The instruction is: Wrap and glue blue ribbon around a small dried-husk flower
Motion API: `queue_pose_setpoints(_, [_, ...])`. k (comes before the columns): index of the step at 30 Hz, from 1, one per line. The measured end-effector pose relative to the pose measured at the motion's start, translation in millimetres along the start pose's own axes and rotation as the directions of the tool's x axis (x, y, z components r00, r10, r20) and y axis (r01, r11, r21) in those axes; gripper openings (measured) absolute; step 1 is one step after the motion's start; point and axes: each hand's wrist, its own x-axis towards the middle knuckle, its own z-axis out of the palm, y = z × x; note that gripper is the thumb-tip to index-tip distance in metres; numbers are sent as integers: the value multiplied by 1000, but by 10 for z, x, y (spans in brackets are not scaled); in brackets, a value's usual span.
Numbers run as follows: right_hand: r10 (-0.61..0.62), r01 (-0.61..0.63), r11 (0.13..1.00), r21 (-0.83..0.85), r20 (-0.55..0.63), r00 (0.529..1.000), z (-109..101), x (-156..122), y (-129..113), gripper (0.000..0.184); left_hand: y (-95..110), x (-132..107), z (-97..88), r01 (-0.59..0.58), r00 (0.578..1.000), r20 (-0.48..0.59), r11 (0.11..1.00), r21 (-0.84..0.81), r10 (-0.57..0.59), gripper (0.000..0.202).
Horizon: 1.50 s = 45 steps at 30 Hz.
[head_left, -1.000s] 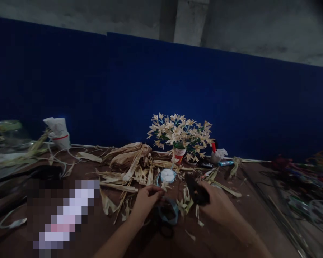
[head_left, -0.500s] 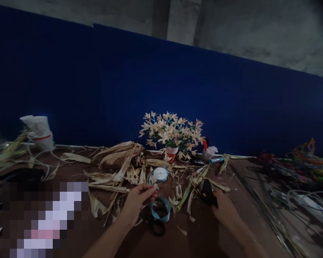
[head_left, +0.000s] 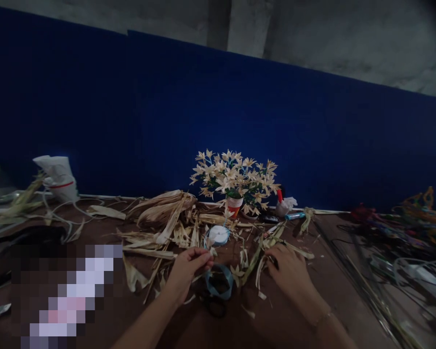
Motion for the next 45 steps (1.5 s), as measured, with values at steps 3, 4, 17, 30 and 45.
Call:
queue_pose_setpoints(3, [-58, 54, 993, 109, 30, 998, -6, 41, 19, 19, 2, 2, 9, 11, 1000, -11, 1000, 7, -11, 22])
queue_pose_setpoints(4, [-85, 77, 987, 142, 54, 995, -6, 46, 5, 20, 4, 2, 13, 12, 1000, -12, 1000, 12, -11, 22])
queue_pose_setpoints(17, [-159, 144, 984, 101, 169, 973, 176, 91, -257, 16, 50, -20, 22, -50, 998, -37, 996, 77, 53, 23])
queue_pose_setpoints(30, [-189, 179, 982, 62, 270, 944, 191, 65, -233, 28, 44, -20, 2, -67, 997, -31, 995, 79, 70, 25])
queue_pose_setpoints(45, [-11, 17, 999, -40, 147, 989, 44, 183, -109, 23, 47, 1, -25, -60, 995, -72, 997, 37, 63, 22])
